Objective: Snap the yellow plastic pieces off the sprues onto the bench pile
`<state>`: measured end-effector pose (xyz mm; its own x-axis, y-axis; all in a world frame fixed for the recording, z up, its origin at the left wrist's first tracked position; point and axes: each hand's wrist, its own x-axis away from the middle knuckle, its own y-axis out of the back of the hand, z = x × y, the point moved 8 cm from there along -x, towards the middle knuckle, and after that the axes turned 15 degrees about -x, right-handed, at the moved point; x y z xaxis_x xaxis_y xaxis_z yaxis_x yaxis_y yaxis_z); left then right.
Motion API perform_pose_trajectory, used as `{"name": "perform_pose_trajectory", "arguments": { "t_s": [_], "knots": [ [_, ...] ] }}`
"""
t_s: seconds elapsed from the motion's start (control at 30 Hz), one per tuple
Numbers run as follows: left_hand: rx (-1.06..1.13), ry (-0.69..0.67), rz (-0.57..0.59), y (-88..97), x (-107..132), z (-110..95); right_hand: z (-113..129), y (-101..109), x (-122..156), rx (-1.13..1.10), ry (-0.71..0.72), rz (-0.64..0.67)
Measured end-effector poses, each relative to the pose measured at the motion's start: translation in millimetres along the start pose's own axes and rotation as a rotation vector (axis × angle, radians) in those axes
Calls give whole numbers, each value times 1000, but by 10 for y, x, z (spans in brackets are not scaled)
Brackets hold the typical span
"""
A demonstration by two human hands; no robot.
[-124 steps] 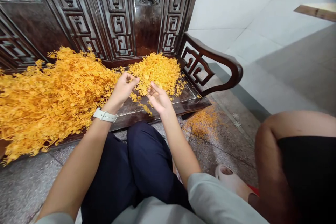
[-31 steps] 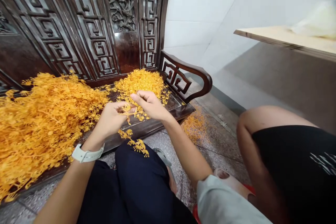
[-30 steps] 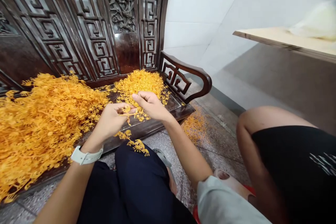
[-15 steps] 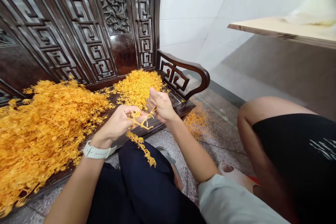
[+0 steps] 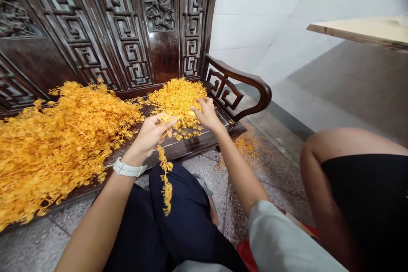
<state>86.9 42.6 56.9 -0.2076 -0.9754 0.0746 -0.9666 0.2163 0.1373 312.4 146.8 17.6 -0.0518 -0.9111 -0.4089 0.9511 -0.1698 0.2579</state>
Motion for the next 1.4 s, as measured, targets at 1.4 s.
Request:
{"name": "perform_pose_trajectory", "arguments": {
  "t_s": [1.4],
  "knots": [
    [-476, -234, -131, -10, -68, -67, 973, -545, 305, -672, -1, 384]
  ]
}}
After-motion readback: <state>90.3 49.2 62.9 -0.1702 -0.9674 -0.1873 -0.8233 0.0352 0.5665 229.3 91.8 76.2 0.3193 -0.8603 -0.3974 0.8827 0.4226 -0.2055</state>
